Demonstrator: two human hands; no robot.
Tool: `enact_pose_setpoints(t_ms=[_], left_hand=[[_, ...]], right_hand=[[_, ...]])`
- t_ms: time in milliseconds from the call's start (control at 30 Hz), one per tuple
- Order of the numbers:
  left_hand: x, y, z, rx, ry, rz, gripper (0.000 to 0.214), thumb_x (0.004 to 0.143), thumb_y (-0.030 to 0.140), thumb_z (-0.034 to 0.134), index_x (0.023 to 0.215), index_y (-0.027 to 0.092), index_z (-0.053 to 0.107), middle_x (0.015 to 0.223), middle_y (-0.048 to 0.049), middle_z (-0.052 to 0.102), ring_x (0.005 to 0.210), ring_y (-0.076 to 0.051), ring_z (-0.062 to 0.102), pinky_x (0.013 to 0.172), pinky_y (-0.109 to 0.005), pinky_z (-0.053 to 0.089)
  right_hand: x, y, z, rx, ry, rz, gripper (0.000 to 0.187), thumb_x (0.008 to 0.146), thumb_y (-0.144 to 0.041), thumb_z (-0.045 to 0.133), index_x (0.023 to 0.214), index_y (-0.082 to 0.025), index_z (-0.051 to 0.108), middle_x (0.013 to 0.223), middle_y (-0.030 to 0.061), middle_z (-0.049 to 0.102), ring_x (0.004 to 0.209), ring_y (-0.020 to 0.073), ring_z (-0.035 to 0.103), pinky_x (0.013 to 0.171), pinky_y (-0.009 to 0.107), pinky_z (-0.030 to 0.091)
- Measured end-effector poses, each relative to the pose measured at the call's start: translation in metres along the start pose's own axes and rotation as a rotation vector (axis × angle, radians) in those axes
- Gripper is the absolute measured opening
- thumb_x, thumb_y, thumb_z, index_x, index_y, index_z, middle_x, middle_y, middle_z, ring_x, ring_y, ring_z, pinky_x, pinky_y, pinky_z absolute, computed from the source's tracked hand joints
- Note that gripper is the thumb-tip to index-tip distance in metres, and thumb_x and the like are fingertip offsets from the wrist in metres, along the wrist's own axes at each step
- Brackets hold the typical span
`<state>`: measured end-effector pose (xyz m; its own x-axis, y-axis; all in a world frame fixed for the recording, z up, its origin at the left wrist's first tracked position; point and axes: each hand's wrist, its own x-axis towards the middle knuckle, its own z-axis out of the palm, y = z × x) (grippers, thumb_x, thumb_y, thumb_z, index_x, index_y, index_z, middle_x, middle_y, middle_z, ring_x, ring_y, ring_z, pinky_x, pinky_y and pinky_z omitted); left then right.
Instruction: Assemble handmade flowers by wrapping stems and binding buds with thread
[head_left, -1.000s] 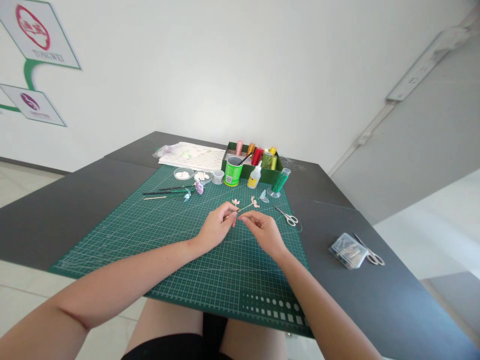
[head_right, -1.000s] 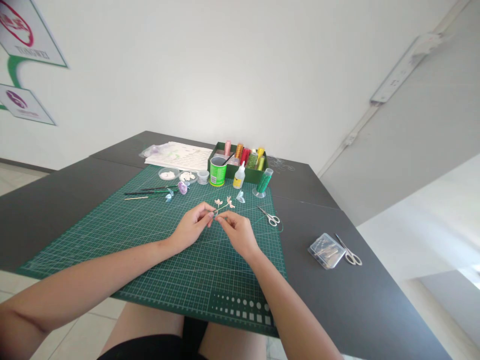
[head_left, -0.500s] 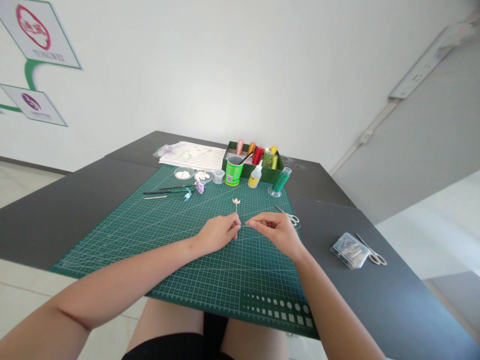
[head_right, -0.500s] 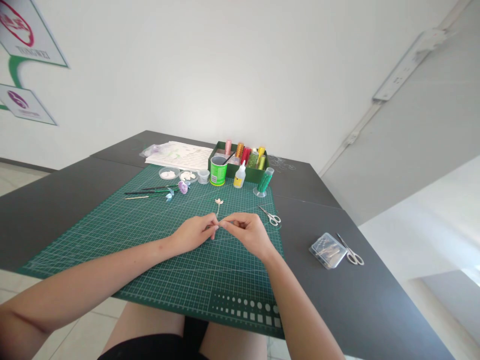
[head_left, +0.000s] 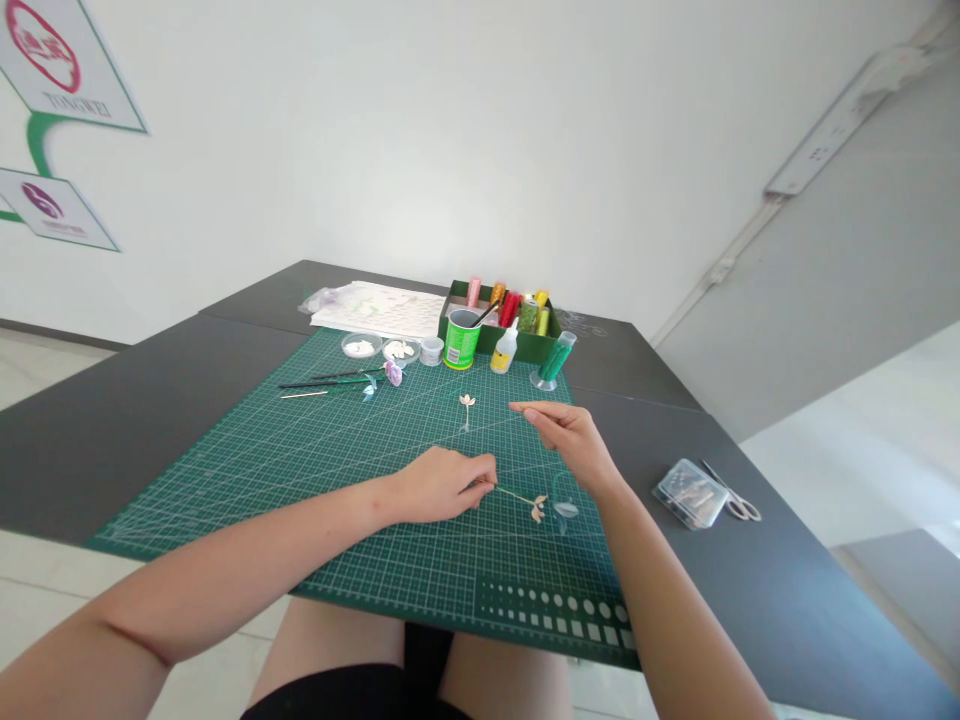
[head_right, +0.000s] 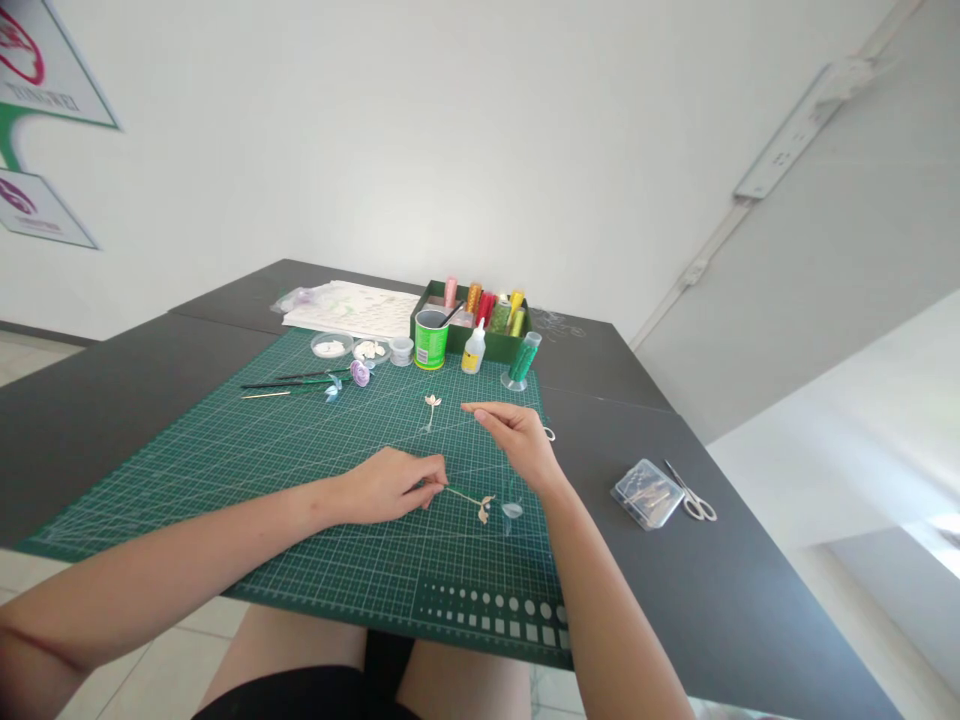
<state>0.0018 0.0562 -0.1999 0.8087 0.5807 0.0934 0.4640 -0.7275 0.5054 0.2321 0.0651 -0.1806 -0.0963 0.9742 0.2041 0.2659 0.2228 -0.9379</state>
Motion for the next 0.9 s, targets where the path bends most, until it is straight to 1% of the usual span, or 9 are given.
enact_pose_setpoints(t_ms=[100, 200, 300, 367, 467, 600, 700, 800, 900], left_hand=[[-0.001, 0.001, -0.002, 0.002, 0.032, 0.003, 0.009, 0.100, 0.024, 0.050, 0.095, 0.022, 0.057, 0.077, 0.0051, 0.074, 0.068, -0.016, 0.069, 0.063, -0.025, 0.039], [-0.003, 0.001, -0.003, -0.042, 0.075, 0.010, 0.010, 0.100, 0.026, 0.049, 0.095, 0.022, 0.057, 0.076, 0.0053, 0.073, 0.068, -0.015, 0.068, 0.064, -0.025, 0.039], [-0.004, 0.000, -0.004, -0.089, 0.131, -0.006, 0.011, 0.101, 0.026, 0.048, 0.095, 0.022, 0.056, 0.072, 0.0062, 0.071, 0.065, -0.014, 0.066, 0.064, -0.024, 0.039], [-0.004, -0.001, -0.004, -0.112, 0.181, -0.024, 0.011, 0.101, 0.027, 0.048, 0.094, 0.022, 0.056, 0.072, 0.0059, 0.070, 0.064, -0.014, 0.066, 0.064, -0.025, 0.040], [-0.004, -0.003, -0.004, -0.077, 0.292, -0.052, 0.014, 0.102, 0.029, 0.045, 0.096, 0.022, 0.056, 0.075, 0.0027, 0.070, 0.065, -0.016, 0.066, 0.063, -0.026, 0.041], [-0.005, -0.007, -0.003, -0.005, 0.493, -0.117, 0.019, 0.103, 0.031, 0.041, 0.108, 0.021, 0.057, 0.084, -0.0019, 0.072, 0.070, -0.017, 0.067, 0.064, -0.027, 0.042], [-0.004, -0.007, -0.004, -0.083, 0.582, -0.156, 0.025, 0.102, 0.031, 0.042, 0.119, 0.020, 0.056, 0.079, -0.0002, 0.070, 0.066, -0.016, 0.064, 0.064, -0.027, 0.042], [-0.001, -0.008, -0.007, -0.263, 0.631, -0.160, 0.023, 0.101, 0.031, 0.043, 0.110, 0.019, 0.060, 0.070, 0.0023, 0.063, 0.062, -0.014, 0.060, 0.064, -0.026, 0.041], [0.004, -0.014, -0.011, -0.527, 0.693, -0.149, 0.022, 0.099, 0.034, 0.046, 0.103, 0.018, 0.061, 0.063, 0.0040, 0.056, 0.059, -0.013, 0.053, 0.063, -0.026, 0.040]], right_hand=[[0.004, 0.008, -0.002, -0.058, 0.010, 0.037, 0.041, 0.084, -0.047, 0.066, 0.104, -0.015, 0.082, 0.049, -0.0045, 0.043, 0.048, 0.0086, 0.028, 0.047, 0.025, 0.022], [0.009, 0.020, -0.002, -0.128, -0.008, 0.050, 0.041, 0.085, -0.047, 0.065, 0.105, -0.016, 0.082, 0.057, 0.0010, 0.062, 0.051, 0.0123, 0.046, 0.049, 0.026, 0.035], [0.015, 0.033, 0.000, -0.167, -0.059, 0.015, 0.037, 0.084, -0.045, 0.065, 0.102, -0.019, 0.083, 0.086, 0.0075, 0.079, 0.080, 0.0218, 0.069, 0.071, 0.032, 0.053], [0.017, 0.040, 0.001, -0.169, -0.105, -0.001, 0.035, 0.082, -0.046, 0.066, 0.098, -0.020, 0.084, 0.100, 0.0090, 0.080, 0.097, 0.0260, 0.071, 0.088, 0.038, 0.054], [0.018, 0.043, 0.003, -0.159, -0.208, 0.014, 0.037, 0.082, -0.049, 0.066, 0.095, -0.019, 0.083, 0.100, 0.0109, 0.080, 0.099, 0.0286, 0.072, 0.091, 0.043, 0.054], [0.013, 0.036, 0.005, -0.158, -0.262, 0.007, 0.040, 0.083, -0.054, 0.067, 0.091, -0.018, 0.083, 0.092, 0.0103, 0.079, 0.093, 0.0284, 0.070, 0.085, 0.042, 0.054], [0.010, 0.030, 0.006, -0.155, -0.295, 0.043, 0.041, 0.083, -0.054, 0.068, 0.094, -0.018, 0.083, 0.076, 0.0057, 0.074, 0.076, 0.0208, 0.064, 0.071, 0.034, 0.051], [0.008, 0.029, 0.004, -0.108, -0.321, 0.149, 0.048, 0.084, -0.055, 0.067, 0.104, -0.014, 0.081, 0.049, -0.0039, 0.049, 0.051, 0.0108, 0.040, 0.050, 0.025, 0.032], [0.009, 0.032, -0.003, 0.014, -0.273, 0.207, 0.054, 0.080, -0.057, 0.070, 0.105, -0.011, 0.080, 0.047, -0.0088, 0.032, 0.047, 0.0078, 0.027, 0.048, 0.024, 0.019]])
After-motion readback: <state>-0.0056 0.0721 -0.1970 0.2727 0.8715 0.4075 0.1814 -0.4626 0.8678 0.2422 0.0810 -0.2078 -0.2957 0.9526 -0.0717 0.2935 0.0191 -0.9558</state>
